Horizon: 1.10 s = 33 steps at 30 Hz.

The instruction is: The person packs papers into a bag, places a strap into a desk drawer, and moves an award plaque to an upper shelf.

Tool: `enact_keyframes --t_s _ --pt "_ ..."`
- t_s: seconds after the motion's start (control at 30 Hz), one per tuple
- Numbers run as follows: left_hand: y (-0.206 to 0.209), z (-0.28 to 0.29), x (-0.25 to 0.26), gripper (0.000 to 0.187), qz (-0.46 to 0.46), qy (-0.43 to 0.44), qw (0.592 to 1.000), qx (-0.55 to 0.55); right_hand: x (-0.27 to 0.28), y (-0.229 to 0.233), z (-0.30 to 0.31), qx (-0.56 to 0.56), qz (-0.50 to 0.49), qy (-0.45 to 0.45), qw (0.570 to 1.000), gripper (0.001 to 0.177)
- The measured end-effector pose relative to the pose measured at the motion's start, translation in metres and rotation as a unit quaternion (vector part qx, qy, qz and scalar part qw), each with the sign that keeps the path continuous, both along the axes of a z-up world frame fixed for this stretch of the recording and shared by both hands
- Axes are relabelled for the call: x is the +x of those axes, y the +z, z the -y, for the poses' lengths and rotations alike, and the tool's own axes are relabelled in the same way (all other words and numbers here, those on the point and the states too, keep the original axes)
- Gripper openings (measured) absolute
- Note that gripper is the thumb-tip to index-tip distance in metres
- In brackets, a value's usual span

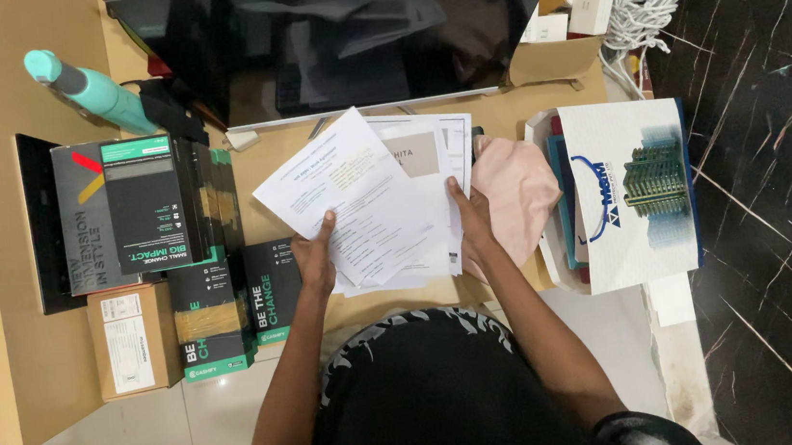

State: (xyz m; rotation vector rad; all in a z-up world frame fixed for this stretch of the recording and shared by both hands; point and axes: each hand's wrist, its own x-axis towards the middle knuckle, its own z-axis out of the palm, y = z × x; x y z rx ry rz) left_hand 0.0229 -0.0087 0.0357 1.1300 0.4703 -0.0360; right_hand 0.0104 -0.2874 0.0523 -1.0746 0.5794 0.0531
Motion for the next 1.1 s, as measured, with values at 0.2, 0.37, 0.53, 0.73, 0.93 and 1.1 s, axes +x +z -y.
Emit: enact_keyframes --t_s 0.2,0.37,0.53,0.73,0.93,1.1 --pt "-0.022 -0.005 -0.004 0.045 -0.007 -0.027 1.000 0.000 -0.003 -0.016 0.000 0.029 -0.007 -0.006 1.000 0.042" --pt "-0.034 -0.004 -0.009 0.038 -0.017 -0.045 0.998 -0.037 -0.005 -0.008 -0.002 0.035 -0.025 0.016 0.999 0.047" --pt "0.000 0.005 -0.007 0.040 -0.011 -0.105 0.994 0.025 -0.005 0.005 -0.005 -0.131 -0.040 0.126 0.983 0.054" --pt "0.052 0.008 0.006 0.049 0.007 -0.181 0.982 0.055 0.011 0.036 0.001 -0.235 0.064 0.258 0.935 0.052" --pt "0.068 0.000 0.019 0.061 0.131 -0.162 0.972 0.113 0.024 0.063 0.000 -0.274 0.229 0.246 0.901 0.054" --pt "0.070 0.019 0.023 0.046 0.327 -0.094 0.899 0.274 0.026 0.066 -0.037 -0.278 0.201 0.155 0.927 0.024"
